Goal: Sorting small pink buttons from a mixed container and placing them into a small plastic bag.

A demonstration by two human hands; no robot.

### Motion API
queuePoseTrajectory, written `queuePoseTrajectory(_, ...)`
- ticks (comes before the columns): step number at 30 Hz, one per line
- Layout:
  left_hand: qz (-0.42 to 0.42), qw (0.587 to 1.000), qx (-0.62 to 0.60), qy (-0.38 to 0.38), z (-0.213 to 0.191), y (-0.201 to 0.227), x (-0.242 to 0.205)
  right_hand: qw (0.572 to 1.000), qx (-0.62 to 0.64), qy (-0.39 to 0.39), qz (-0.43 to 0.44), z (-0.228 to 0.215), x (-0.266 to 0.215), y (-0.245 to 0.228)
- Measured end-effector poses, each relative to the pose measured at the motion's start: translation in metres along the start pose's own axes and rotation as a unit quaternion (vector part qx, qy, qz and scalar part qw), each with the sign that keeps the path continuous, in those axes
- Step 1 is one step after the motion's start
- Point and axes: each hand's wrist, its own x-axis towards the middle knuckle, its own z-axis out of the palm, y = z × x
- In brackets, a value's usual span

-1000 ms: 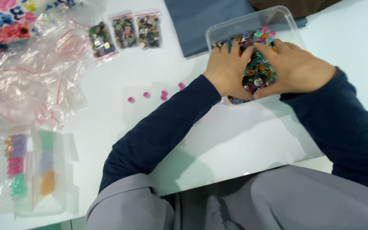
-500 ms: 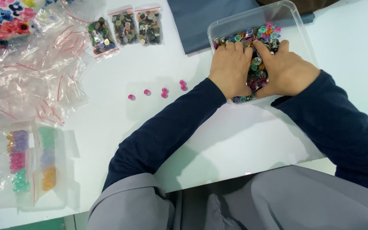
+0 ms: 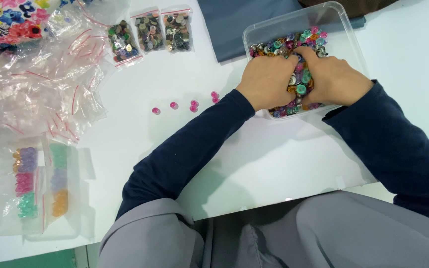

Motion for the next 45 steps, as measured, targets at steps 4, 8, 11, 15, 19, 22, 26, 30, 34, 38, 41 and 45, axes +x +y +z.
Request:
queuePoseTrajectory(4,0.012,1.0,-0.011,0.025,0.003,0.0,-0.002,0.998,-0.01,0.039,-0.041,0.01,0.007,0.017)
queuePoseTrajectory(8,0.001,0.994,-0.055,0.09,-0.004,0.004,-0.005,0.982,0.073,0.155,-0.084,0.014,0.013,0.027)
queuePoseTrajectory(11,-0.012,0.984,-0.118,0.13,-0.009,0.005,-0.01,0.957,0.132,0.221,-0.136,0.019,0.02,0.043)
queuePoseTrajectory(15,0.0,0.965,-0.185,0.187,-0.017,0.007,-0.017,0.954,0.229,0.171,-0.095,0.005,0.007,0.032)
queuePoseTrajectory(19,-0.009,0.973,-0.16,0.168,-0.009,0.006,-0.012,0.947,0.281,0.128,-0.088,-0.006,-0.006,0.016)
queuePoseTrajectory(22,-0.018,0.981,-0.113,0.157,0.001,0.004,-0.008,0.937,0.329,0.088,-0.081,-0.011,-0.01,0.01)
queuePoseTrajectory(26,0.001,0.977,-0.097,0.19,0.004,0.002,-0.009,0.933,0.329,0.093,-0.109,-0.011,-0.01,0.012)
queuePoseTrajectory(30,-0.009,0.973,-0.089,0.211,0.001,0.004,-0.01,0.937,0.304,0.112,-0.128,-0.007,-0.007,0.016)
queuePoseTrajectory(34,-0.011,0.974,-0.095,0.207,0.001,0.003,-0.01,0.926,0.352,0.083,-0.106,-0.009,-0.01,0.011)
queuePoseTrajectory(38,0.007,0.966,-0.109,0.233,0.0,0.003,-0.011,0.946,0.293,0.101,-0.098,-0.006,-0.007,0.014)
queuePoseTrajectory(41,0.017,0.965,-0.133,0.225,-0.003,0.003,-0.012,0.947,0.295,0.092,-0.089,-0.007,-0.008,0.013)
queuePoseTrajectory(45,0.017,0.967,-0.165,0.192,-0.002,0.002,-0.011,0.94,0.243,0.149,-0.186,0.002,0.0,0.027)
